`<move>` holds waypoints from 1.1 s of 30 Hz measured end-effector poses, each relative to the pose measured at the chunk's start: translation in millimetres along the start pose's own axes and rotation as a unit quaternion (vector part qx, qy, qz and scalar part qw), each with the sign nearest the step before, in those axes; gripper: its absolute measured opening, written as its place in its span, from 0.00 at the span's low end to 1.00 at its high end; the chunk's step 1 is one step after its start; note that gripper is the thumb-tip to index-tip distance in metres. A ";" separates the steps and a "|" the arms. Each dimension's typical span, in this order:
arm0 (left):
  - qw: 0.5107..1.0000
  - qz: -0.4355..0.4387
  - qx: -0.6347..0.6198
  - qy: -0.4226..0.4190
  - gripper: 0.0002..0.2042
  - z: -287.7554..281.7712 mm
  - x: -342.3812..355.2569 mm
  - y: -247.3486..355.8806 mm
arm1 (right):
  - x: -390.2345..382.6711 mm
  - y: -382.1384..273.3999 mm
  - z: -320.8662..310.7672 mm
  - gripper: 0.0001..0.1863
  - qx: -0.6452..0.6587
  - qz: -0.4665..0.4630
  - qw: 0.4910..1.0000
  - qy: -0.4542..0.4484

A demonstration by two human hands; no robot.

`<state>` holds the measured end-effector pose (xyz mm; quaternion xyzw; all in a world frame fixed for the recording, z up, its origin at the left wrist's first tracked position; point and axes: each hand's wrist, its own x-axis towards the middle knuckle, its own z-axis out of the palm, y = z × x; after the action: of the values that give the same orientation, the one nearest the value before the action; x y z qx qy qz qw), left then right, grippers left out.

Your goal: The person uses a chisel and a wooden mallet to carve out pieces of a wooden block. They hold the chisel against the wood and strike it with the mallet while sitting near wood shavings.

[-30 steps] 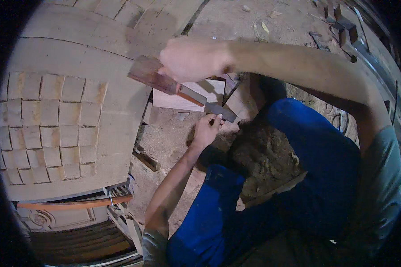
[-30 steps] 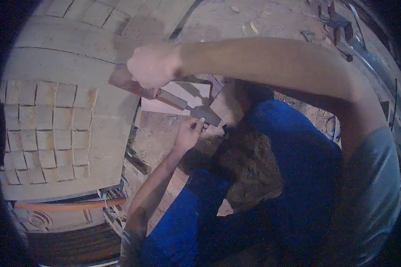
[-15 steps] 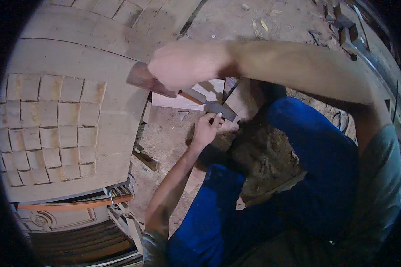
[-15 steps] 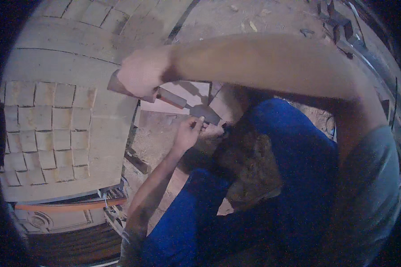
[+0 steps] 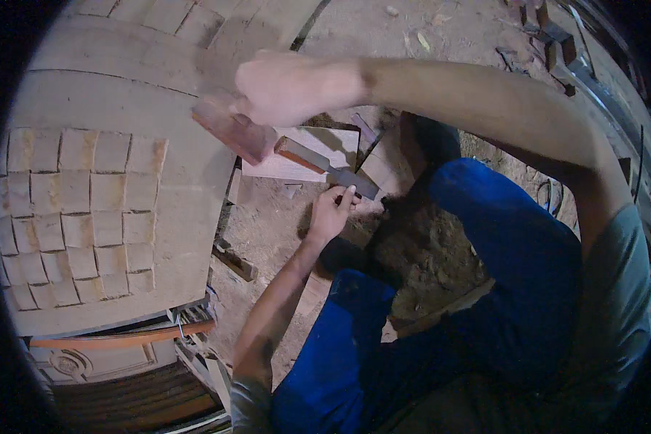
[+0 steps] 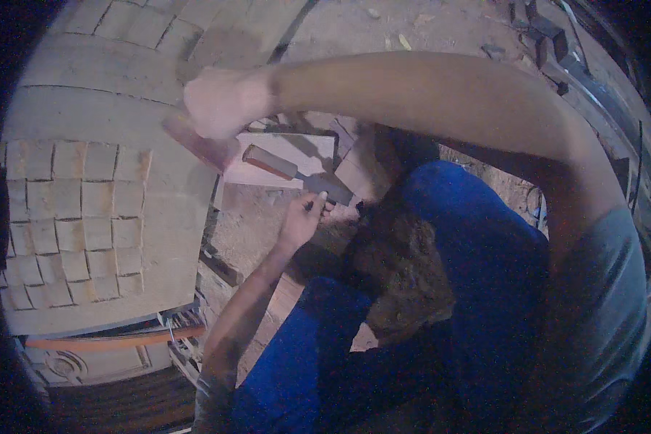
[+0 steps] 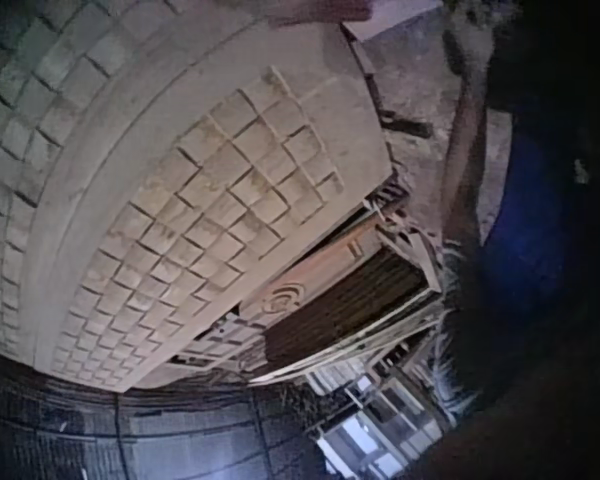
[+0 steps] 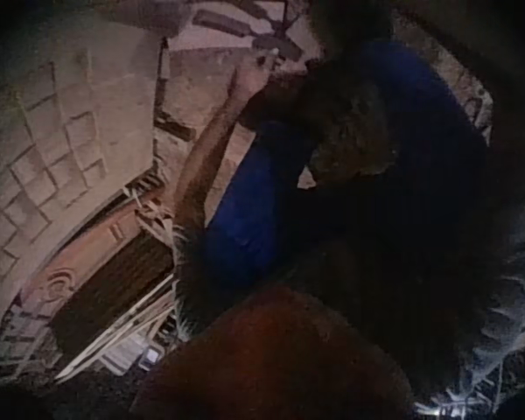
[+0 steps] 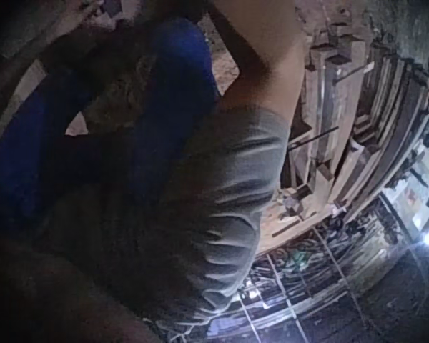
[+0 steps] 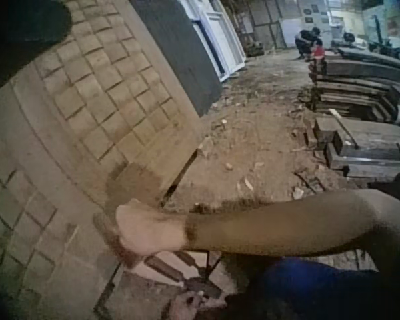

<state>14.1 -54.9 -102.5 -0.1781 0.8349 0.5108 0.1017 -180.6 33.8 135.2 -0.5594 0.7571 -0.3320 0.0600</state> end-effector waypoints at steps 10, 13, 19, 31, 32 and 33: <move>0.999 0.017 0.042 0.001 0.17 -5.2 -3.4 4.0 | -11.5 5.4 6.8 0.17 -0.021 -0.118 0.992 -0.045; 0.999 0.016 0.027 -0.004 0.17 -5.3 0.9 -2.3 | -7.1 0.5 7.9 0.15 0.014 -0.105 0.994 0.029; 1.000 -0.022 -0.009 -0.014 0.17 2.1 0.1 4.5 | -5.2 14.6 13.1 0.16 -0.064 -0.127 0.990 -0.008; 0.997 -0.052 -0.053 -0.028 0.16 4.0 4.2 3.1 | -8.3 12.0 15.3 0.22 0.026 -0.099 0.983 0.153; 0.997 -0.057 -0.043 -0.028 0.16 0.7 1.9 0.9 | -11.8 11.7 14.8 0.22 -0.033 -0.110 0.990 0.078; 0.997 -0.052 -0.055 -0.020 0.16 -2.4 0.3 -1.3 | -12.7 10.8 14.3 0.22 -0.091 -0.120 0.989 0.002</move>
<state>14.4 -57.7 -102.6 -0.2163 0.7930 0.5534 0.1346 -178.0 40.5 114.4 -0.6484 0.7120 -0.2674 -0.0333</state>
